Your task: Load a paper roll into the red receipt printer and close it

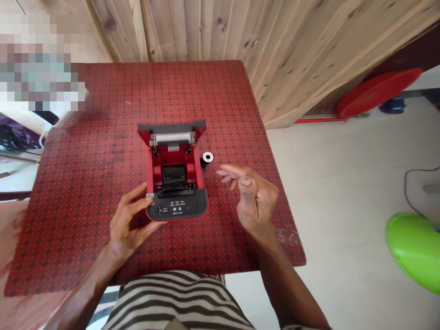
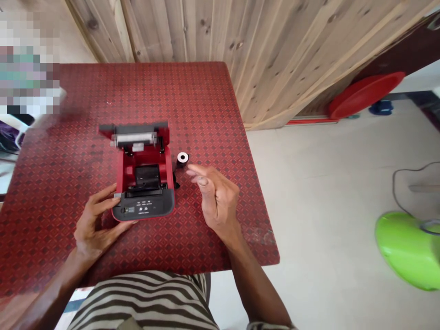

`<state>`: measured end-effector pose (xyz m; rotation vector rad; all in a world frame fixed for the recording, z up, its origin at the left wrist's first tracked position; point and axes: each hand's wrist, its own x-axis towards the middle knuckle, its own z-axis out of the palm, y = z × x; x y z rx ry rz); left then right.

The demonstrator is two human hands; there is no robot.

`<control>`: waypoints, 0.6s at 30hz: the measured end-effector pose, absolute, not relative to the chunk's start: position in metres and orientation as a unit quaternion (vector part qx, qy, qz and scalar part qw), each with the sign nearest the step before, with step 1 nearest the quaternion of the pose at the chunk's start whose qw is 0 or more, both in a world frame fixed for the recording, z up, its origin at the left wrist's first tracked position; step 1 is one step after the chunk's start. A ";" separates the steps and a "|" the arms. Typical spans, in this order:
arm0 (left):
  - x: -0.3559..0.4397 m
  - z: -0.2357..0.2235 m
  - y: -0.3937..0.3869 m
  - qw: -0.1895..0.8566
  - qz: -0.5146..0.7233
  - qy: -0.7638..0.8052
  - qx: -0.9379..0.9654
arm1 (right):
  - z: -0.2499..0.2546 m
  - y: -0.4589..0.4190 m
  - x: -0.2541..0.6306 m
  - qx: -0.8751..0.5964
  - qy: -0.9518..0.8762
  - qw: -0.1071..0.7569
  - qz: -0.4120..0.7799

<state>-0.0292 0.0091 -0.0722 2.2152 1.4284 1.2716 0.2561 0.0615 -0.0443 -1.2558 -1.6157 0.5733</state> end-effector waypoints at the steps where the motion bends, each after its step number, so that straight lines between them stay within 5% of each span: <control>1: -0.029 -0.073 0.009 0.103 0.430 0.486 0.754 | -0.039 0.062 0.255 -0.512 -0.674 0.483 0.226; 8: -0.027 -0.082 0.006 0.056 0.426 0.476 0.767 | -0.007 0.074 0.226 -0.397 -0.827 0.385 0.097; 14: -0.028 -0.084 0.005 0.032 0.405 0.491 0.771 | 0.006 0.099 0.184 -0.370 -0.921 0.123 0.025; 18: -0.027 -0.086 0.005 0.031 0.403 0.494 0.770 | 0.010 0.114 0.165 -0.377 -0.924 0.025 0.062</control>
